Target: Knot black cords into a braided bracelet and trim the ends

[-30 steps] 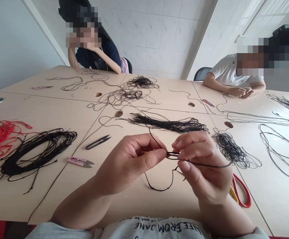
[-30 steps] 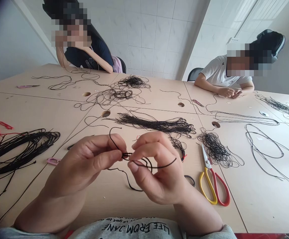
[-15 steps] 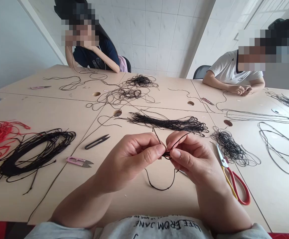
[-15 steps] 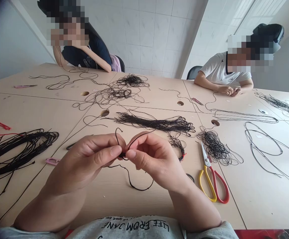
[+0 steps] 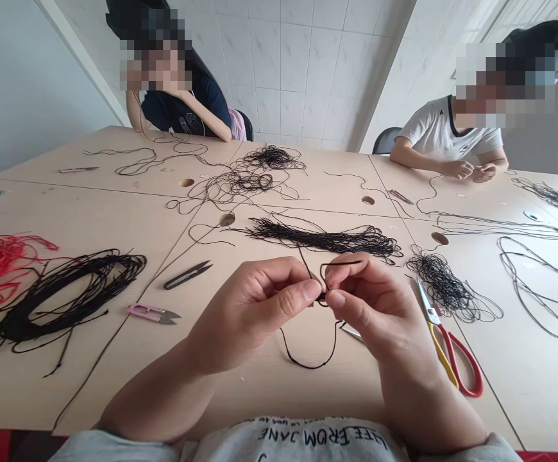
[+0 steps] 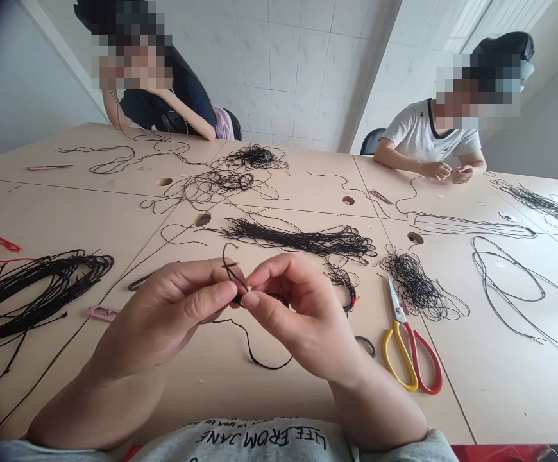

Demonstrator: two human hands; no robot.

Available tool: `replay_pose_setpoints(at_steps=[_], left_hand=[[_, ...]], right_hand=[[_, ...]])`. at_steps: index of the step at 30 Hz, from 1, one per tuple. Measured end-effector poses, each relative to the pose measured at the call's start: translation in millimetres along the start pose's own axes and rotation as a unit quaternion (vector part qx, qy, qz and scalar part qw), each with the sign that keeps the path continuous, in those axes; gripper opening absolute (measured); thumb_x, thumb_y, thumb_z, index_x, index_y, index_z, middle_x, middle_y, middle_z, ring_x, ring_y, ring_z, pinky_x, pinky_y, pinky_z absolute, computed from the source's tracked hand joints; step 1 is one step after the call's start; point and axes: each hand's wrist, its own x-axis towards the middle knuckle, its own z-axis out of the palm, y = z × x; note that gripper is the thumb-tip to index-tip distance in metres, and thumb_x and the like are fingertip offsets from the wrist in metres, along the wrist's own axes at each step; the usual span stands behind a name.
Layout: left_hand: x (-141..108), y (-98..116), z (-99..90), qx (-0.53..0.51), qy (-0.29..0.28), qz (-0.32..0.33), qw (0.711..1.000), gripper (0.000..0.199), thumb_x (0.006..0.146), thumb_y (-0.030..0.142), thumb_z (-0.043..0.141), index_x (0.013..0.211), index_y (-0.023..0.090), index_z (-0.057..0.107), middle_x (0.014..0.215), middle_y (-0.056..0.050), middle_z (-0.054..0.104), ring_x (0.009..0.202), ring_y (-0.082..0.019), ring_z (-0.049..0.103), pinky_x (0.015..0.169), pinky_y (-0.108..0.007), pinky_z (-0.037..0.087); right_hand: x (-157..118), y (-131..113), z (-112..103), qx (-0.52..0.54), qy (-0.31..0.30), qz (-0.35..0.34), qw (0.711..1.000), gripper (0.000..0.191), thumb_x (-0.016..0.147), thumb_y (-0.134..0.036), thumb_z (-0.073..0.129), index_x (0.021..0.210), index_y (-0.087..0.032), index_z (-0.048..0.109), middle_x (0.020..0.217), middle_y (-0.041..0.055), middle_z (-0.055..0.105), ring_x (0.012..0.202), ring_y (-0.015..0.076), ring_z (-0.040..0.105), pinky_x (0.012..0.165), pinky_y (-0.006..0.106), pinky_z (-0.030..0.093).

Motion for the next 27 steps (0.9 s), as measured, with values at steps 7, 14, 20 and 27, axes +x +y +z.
replay_pose_setpoints(at_steps=[7, 14, 20, 27], left_hand=[[1.4, -2.4, 4.2, -0.041, 0.012, 0.012, 0.999, 0.026, 0.098, 0.032, 0.064, 0.076, 0.019, 0.067, 0.068, 0.004, 0.05, 0.061, -0.01, 0.035, 0.057, -0.026, 0.03], [5.7, -5.0, 3.4, -0.089, -0.005, -0.008, 0.996, 0.027, 0.093, 0.034, 0.07, 0.071, 0.018, 0.065, 0.067, 0.004, 0.05, 0.057, -0.009, 0.033, 0.054, -0.027, 0.026], [7.2, -4.4, 3.8, -0.092, 0.0, -0.035, 0.995, 0.026, 0.088, 0.031, 0.07, 0.067, 0.018, 0.062, 0.058, 0.006, 0.039, 0.056, -0.01, 0.028, 0.053, -0.028, 0.021], [8.4, -4.3, 0.0, -0.112, -0.017, -0.041, 0.993, 0.022, 0.086, 0.028, 0.068, 0.068, 0.018, 0.063, 0.057, 0.007, 0.038, 0.054, -0.008, 0.028, 0.05, -0.025, 0.022]], right_hand=[[-2.7, -7.8, 4.7, -0.179, 0.037, -0.105, 0.978, 0.013, 0.091, -0.013, 0.071, 0.091, -0.022, 0.062, 0.079, -0.0007, 0.06, 0.068, 0.0106, 0.054, 0.054, 0.022, 0.047], [-2.9, -5.6, 4.8, -0.246, 0.026, -0.186, 0.951, 0.018, 0.089, -0.006, 0.071, 0.095, -0.021, 0.063, 0.081, -0.0009, 0.059, 0.071, 0.0108, 0.054, 0.056, 0.023, 0.048], [-3.2, -3.1, 5.9, -0.252, 0.014, -0.199, 0.947, 0.019, 0.09, -0.005, 0.071, 0.096, -0.02, 0.062, 0.083, -0.0018, 0.059, 0.076, 0.0095, 0.055, 0.06, 0.021, 0.048], [-4.1, -1.5, 4.3, -0.232, -0.004, -0.173, 0.957, 0.018, 0.093, -0.009, 0.071, 0.099, -0.022, 0.059, 0.084, -0.0031, 0.062, 0.076, 0.0089, 0.056, 0.063, 0.022, 0.047]])
